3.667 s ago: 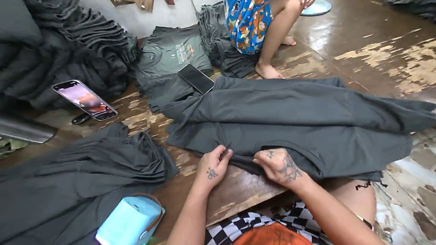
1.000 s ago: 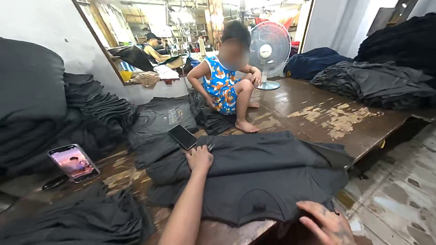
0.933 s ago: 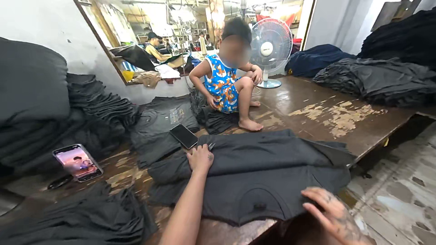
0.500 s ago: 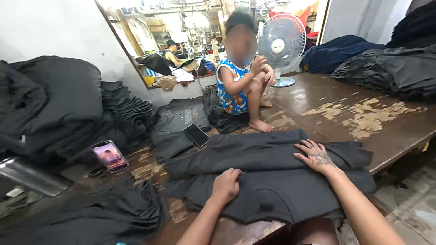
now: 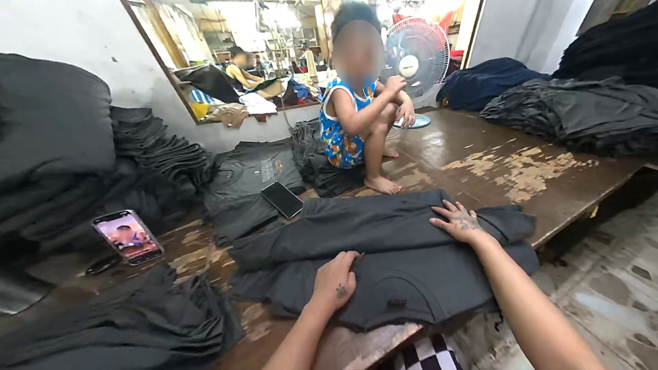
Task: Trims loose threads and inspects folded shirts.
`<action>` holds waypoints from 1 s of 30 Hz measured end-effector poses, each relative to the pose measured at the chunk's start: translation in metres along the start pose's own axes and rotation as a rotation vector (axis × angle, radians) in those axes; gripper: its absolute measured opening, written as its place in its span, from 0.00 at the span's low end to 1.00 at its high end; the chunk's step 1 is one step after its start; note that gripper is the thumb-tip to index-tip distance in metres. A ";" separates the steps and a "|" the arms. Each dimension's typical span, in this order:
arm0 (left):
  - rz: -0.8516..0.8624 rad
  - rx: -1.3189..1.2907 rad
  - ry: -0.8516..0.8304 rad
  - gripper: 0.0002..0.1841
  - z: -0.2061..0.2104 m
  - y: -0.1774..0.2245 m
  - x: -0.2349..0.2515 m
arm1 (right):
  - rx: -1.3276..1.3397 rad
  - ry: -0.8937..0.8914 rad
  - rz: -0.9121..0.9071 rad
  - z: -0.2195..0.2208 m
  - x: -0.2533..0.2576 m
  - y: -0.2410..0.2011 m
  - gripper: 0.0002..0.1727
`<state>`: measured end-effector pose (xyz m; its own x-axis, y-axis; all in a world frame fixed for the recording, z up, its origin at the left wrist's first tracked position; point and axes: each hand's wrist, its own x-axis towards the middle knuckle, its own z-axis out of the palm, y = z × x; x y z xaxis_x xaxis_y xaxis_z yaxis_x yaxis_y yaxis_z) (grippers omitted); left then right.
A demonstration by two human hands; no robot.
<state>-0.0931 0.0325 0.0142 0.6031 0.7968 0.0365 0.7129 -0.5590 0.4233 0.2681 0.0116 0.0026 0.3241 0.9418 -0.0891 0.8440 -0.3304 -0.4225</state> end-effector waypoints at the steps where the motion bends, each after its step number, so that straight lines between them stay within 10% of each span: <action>1: 0.036 -0.031 -0.008 0.23 -0.002 0.009 -0.009 | -0.015 0.050 -0.026 0.005 -0.001 0.004 0.35; 12: 0.225 -0.771 -0.254 0.19 0.101 0.090 -0.073 | 0.156 0.266 -0.148 0.024 -0.029 0.014 0.30; 16: 0.101 -0.597 0.017 0.19 0.105 0.079 -0.074 | 0.163 0.490 -0.380 0.066 -0.095 0.033 0.29; 23: 0.158 -0.691 -0.373 0.20 0.097 0.101 -0.043 | 0.336 0.748 -0.321 0.123 -0.147 0.064 0.30; 30: 0.225 -0.872 -0.265 0.19 0.108 0.098 -0.047 | 0.491 0.788 -0.311 0.121 -0.158 0.063 0.23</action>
<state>-0.0133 -0.0844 -0.0435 0.8324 0.5529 0.0378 0.1146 -0.2384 0.9644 0.2184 -0.1504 -0.1188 0.4603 0.6125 0.6426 0.7263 0.1565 -0.6694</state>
